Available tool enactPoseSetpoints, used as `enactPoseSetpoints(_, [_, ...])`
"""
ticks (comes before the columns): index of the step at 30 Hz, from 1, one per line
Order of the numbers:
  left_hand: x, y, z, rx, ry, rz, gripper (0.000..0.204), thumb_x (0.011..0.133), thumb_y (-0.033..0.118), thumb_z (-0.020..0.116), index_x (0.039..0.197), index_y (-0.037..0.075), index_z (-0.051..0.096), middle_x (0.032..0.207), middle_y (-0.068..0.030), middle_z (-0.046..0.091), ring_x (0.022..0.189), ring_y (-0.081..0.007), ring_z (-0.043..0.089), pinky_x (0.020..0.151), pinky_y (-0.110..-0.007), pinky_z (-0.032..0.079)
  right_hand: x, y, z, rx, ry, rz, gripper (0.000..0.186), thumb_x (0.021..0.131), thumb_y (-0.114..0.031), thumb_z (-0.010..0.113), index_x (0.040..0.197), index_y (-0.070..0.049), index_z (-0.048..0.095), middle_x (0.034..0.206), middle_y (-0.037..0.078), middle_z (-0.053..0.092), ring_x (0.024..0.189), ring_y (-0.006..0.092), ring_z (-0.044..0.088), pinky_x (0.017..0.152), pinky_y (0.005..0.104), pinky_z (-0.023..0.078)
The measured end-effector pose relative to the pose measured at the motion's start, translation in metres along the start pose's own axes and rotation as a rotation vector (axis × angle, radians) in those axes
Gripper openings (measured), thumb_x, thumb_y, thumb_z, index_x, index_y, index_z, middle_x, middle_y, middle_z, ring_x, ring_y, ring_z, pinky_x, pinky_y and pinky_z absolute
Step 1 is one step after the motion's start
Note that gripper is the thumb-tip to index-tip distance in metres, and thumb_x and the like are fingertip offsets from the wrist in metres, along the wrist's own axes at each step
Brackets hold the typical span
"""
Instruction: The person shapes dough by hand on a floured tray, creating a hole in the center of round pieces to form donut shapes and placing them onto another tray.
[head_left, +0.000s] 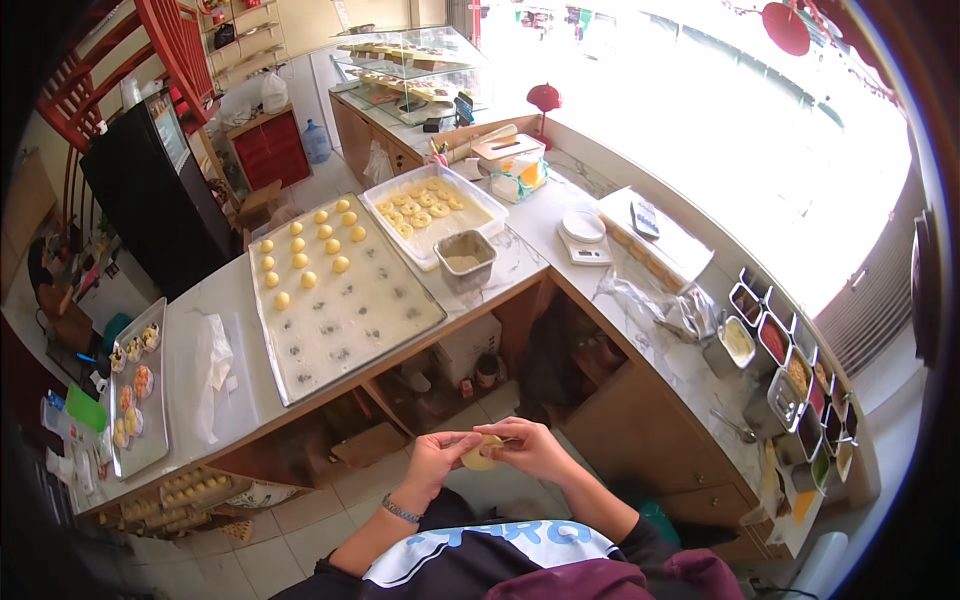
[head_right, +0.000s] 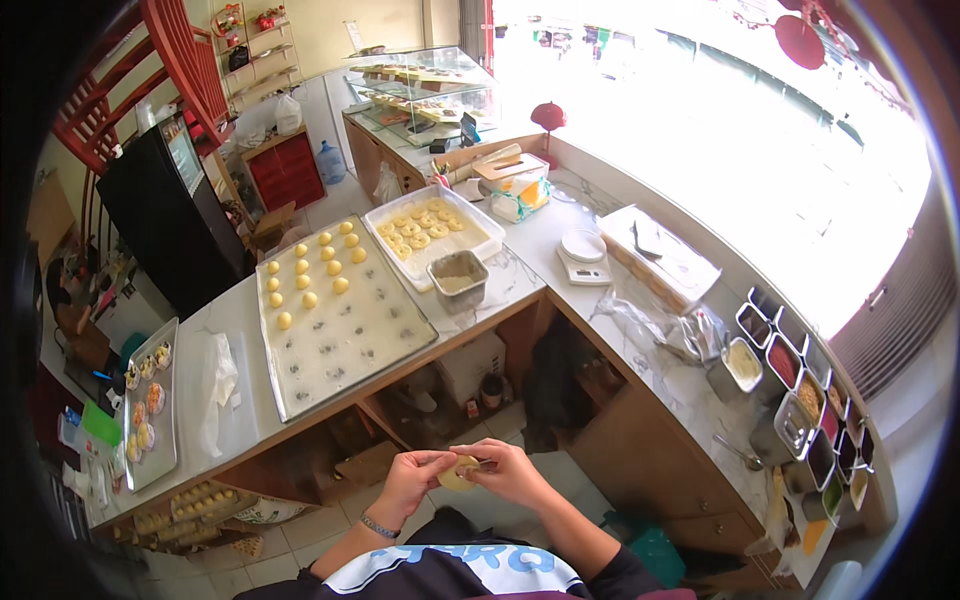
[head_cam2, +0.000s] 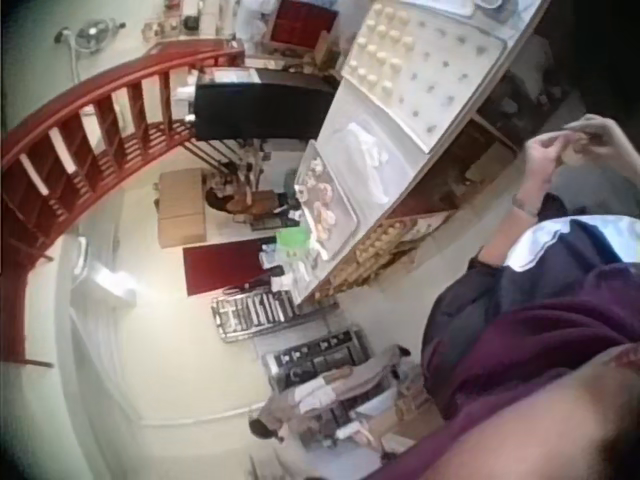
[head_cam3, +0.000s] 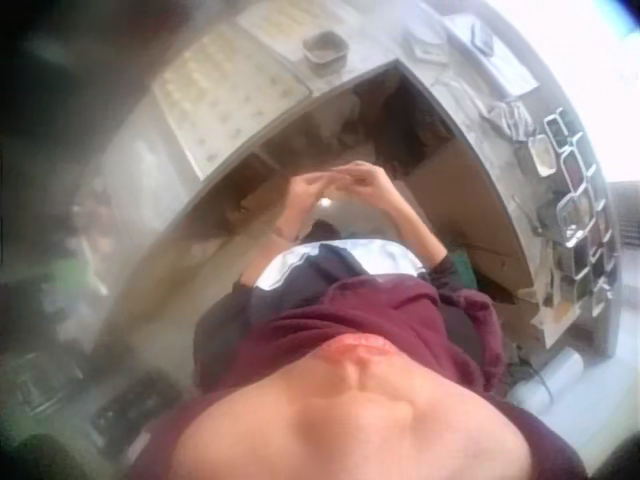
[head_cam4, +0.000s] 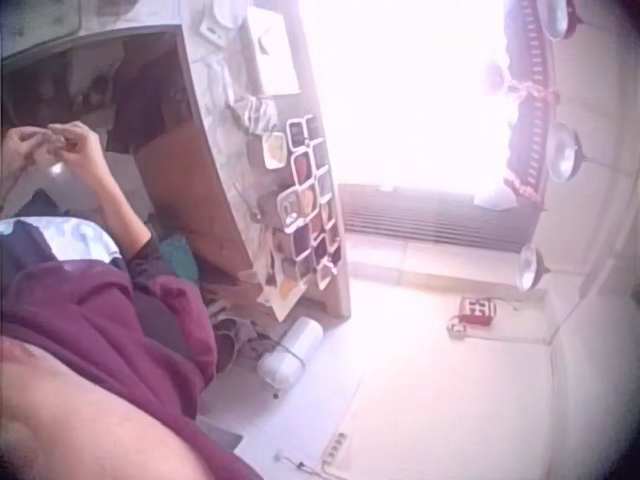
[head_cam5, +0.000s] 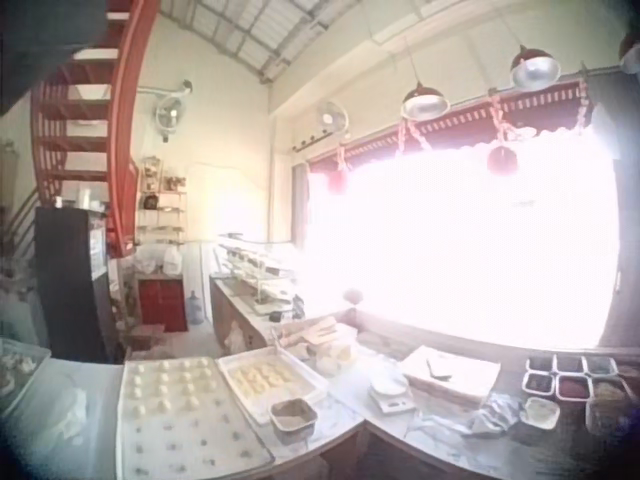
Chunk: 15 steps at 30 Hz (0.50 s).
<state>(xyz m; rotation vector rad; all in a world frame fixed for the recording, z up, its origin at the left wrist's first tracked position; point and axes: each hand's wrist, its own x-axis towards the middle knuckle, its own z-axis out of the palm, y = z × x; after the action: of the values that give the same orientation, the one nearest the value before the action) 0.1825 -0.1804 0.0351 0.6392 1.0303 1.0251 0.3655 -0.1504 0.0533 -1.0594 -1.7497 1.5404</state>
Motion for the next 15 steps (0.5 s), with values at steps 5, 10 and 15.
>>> enactPoseSetpoints(5, [0.038, 0.036, -0.022, 0.031, -0.017, 0.014, 0.026, 0.082, 0.016, 0.065, 0.097, -0.005, 0.063, 0.088, -0.0104, 0.065, 0.078, -0.0162, 0.064, 0.072, -0.028, 0.053, 0.060, -0.017, -0.006, 0.009, -0.043, 0.057, 0.044, 0.078, -0.008, 0.067, 0.119, -0.004, 0.054, 0.098, 0.007, 0.060, 0.092, 0.0117, 0.058, 0.078, 0.0249, 0.047])
enactPoseSetpoints(10, [0.082, 0.085, -0.051, 0.079, -0.062, 0.089, 0.027, 0.082, 0.016, 0.065, 0.099, -0.005, 0.062, 0.089, -0.0093, 0.065, 0.078, -0.0133, 0.062, 0.074, -0.025, 0.051, 0.135, -0.022, -0.006, 0.387, -0.168, 0.025, 0.049, 0.081, -0.010, 0.065, 0.125, 0.001, 0.046, 0.102, 0.005, 0.059, 0.093, 0.0094, 0.055, 0.084, 0.0248, 0.044])
enactPoseSetpoints(15, [0.112, 0.130, -0.060, 0.390, -0.065, 0.446, 0.050, 0.072, 0.018, 0.075, 0.113, -0.004, 0.054, 0.102, -0.0111, 0.063, 0.093, -0.0178, 0.061, 0.079, -0.028, 0.050, 0.194, -0.018, -0.008, 0.634, -0.232, 0.207, 0.042, 0.084, -0.006, 0.059, 0.123, 0.003, 0.046, 0.106, 0.005, 0.058, 0.093, 0.0092, 0.056, 0.079, 0.0230, 0.046])
